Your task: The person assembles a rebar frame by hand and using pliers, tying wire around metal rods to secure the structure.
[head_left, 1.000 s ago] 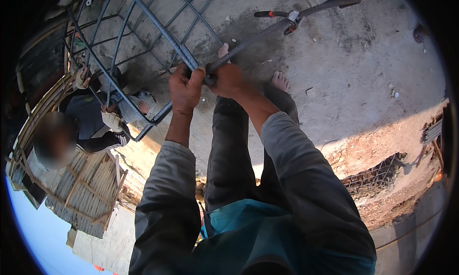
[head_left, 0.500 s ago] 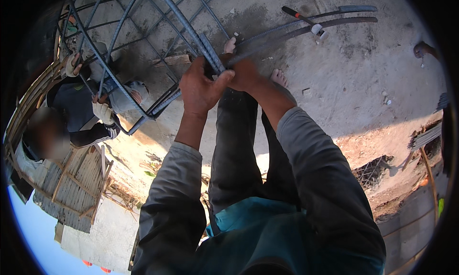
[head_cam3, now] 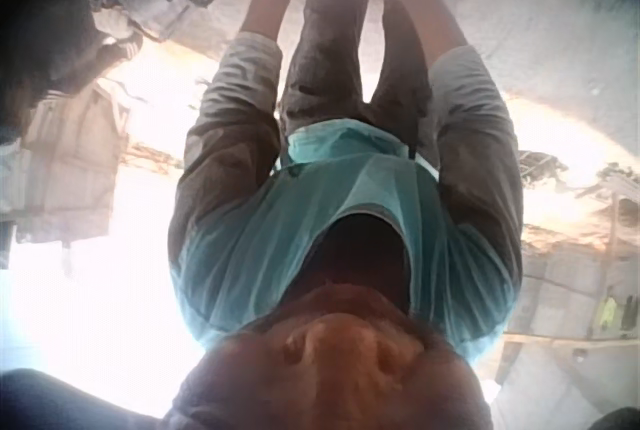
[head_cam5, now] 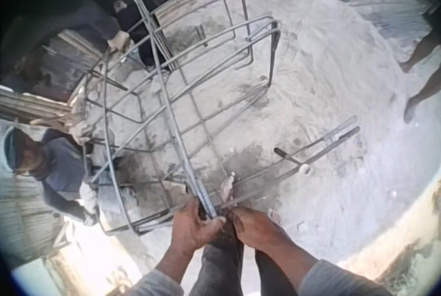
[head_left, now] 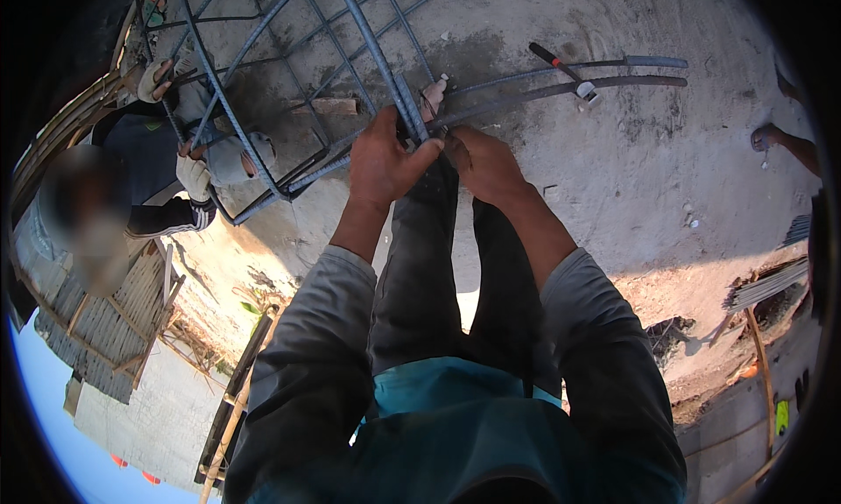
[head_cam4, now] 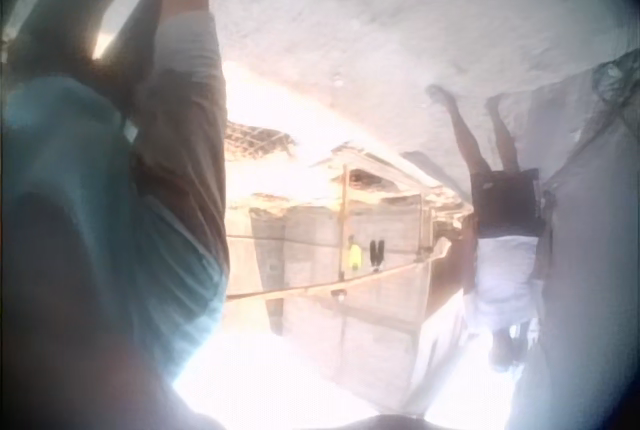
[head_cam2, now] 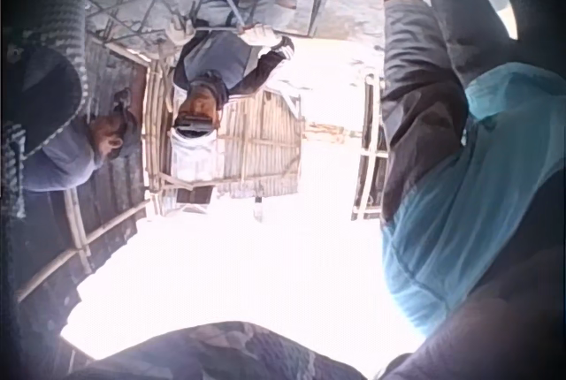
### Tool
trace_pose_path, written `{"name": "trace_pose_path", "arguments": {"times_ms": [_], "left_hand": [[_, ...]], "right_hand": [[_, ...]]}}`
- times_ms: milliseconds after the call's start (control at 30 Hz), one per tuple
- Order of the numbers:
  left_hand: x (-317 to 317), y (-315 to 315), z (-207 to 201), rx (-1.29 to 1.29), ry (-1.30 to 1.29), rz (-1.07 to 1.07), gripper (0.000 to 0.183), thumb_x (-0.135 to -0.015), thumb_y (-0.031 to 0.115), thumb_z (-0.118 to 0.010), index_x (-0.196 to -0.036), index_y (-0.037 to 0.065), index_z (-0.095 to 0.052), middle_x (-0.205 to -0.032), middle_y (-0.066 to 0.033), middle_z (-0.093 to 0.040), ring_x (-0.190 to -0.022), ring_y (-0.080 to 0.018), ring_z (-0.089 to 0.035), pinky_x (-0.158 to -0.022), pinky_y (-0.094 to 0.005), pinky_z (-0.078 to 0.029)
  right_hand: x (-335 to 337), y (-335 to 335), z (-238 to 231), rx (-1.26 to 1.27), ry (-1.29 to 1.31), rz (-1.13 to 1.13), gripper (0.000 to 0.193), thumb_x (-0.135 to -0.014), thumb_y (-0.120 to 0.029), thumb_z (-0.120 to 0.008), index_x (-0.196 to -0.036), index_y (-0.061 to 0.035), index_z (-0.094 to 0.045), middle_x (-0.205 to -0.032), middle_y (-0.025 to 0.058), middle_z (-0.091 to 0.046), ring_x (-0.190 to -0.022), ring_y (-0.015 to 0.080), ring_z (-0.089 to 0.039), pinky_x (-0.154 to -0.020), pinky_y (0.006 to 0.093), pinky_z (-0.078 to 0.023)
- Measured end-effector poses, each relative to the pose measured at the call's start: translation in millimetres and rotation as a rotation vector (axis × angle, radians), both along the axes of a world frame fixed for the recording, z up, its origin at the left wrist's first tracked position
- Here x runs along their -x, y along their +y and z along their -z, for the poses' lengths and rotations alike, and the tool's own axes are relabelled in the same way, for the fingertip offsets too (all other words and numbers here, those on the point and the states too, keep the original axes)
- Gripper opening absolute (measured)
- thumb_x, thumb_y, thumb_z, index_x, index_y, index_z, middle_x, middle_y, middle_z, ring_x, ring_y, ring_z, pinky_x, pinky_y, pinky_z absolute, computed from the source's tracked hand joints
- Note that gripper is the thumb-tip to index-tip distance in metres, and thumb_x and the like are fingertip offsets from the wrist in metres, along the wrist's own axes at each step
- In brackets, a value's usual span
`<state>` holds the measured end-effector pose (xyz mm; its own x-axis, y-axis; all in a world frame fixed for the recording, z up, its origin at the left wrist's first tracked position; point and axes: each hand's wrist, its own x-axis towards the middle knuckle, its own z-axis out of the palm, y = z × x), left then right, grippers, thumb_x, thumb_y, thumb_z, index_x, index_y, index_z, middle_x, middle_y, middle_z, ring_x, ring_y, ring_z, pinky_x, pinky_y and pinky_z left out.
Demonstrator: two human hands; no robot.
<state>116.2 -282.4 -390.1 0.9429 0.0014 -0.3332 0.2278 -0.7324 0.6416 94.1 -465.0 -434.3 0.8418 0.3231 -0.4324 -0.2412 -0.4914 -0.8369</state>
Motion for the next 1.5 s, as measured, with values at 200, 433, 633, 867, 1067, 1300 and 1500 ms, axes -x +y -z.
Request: {"name": "trace_pose_path", "arguments": {"times_ms": [200,433,633,867,1067,1300,1500], "left_hand": [[-1,4,-9,0.005,-0.109,-0.026,0.073,-0.066,0.033,-0.082,-0.122,-0.006,-0.054,-0.108,-0.0236,-0.06,-0.09,-0.0325,-0.063,-0.071,-0.0389,-0.052],[-28,14,-23,0.144,0.297,0.04,0.065,-0.069,0.029,-0.083,-0.117,-0.007,-0.057,-0.095,-0.0184,-0.066,-0.084,-0.0266,-0.065,-0.076,-0.0349,-0.051],[-21,16,-26,0.082,0.253,0.002,0.06,-0.064,0.032,-0.085,-0.108,-0.002,-0.064,-0.089,-0.0154,-0.067,-0.081,-0.0236,-0.066,-0.072,-0.0346,-0.051],[-22,17,-31,-0.313,-0.067,0.157,0.057,-0.061,0.042,-0.084,-0.099,0.003,-0.068,-0.091,-0.0135,-0.067,-0.082,-0.0304,-0.068,-0.074,-0.0409,-0.054],[-39,5,-59,-0.487,0.297,0.229,0.061,-0.061,0.055,-0.079,-0.099,0.008,-0.07,-0.092,-0.0126,-0.068,-0.087,-0.0298,-0.069,-0.076,-0.0427,-0.055],[-43,8,-64,-0.449,0.374,0.261,0.062,-0.063,0.06,-0.077,-0.097,0.008,-0.072,-0.083,-0.0137,-0.07,-0.087,-0.0302,-0.07,-0.077,-0.0421,-0.055],[-47,22,-54,-0.27,0.415,0.209,0.05,-0.077,0.055,-0.068,-0.097,0.009,-0.072,-0.087,-0.0168,-0.07,-0.088,-0.0344,-0.068,-0.081,-0.0429,-0.053]], "right_hand": [[-1,-7,-19,0.144,-0.057,-0.024,0.025,-0.09,-0.011,-0.052,-0.111,-0.0041,-0.065,-0.095,0.021,-0.066,-0.09,0.0413,-0.064,-0.078,0.0464,-0.051],[-19,5,-13,0.126,-0.258,-0.248,0.022,-0.09,-0.014,-0.057,-0.109,-0.0067,-0.067,-0.095,0.0164,-0.067,-0.085,0.0369,-0.065,-0.076,0.0462,-0.052],[-17,1,-21,-0.011,-0.199,-0.023,0.017,-0.089,-0.012,-0.06,-0.101,-0.0045,-0.068,-0.094,0.0168,-0.066,-0.087,0.0364,-0.065,-0.075,0.0444,-0.051],[-16,13,-12,-0.086,-0.263,0.087,0.016,-0.087,-0.009,-0.063,-0.1,-0.0029,-0.068,-0.094,0.018,-0.065,-0.085,0.0365,-0.065,-0.075,0.0434,-0.052],[-16,5,-26,0.069,-0.238,-0.015,0.015,-0.088,-0.013,-0.062,-0.097,-0.0035,-0.069,-0.092,0.0168,-0.064,-0.083,0.0366,-0.065,-0.074,0.0446,-0.052],[-20,7,-50,0.139,0.062,-0.086,0.025,-0.093,-0.025,-0.062,-0.095,0.0003,-0.066,-0.085,0.0189,-0.064,-0.08,0.0346,-0.064,-0.069,0.0405,-0.048],[-22,9,-56,-0.035,0.211,0.036,0.034,-0.091,-0.034,-0.065,-0.088,-0.0003,-0.067,-0.08,0.0161,-0.064,-0.072,0.0277,-0.061,-0.067,0.0381,-0.047]]}}
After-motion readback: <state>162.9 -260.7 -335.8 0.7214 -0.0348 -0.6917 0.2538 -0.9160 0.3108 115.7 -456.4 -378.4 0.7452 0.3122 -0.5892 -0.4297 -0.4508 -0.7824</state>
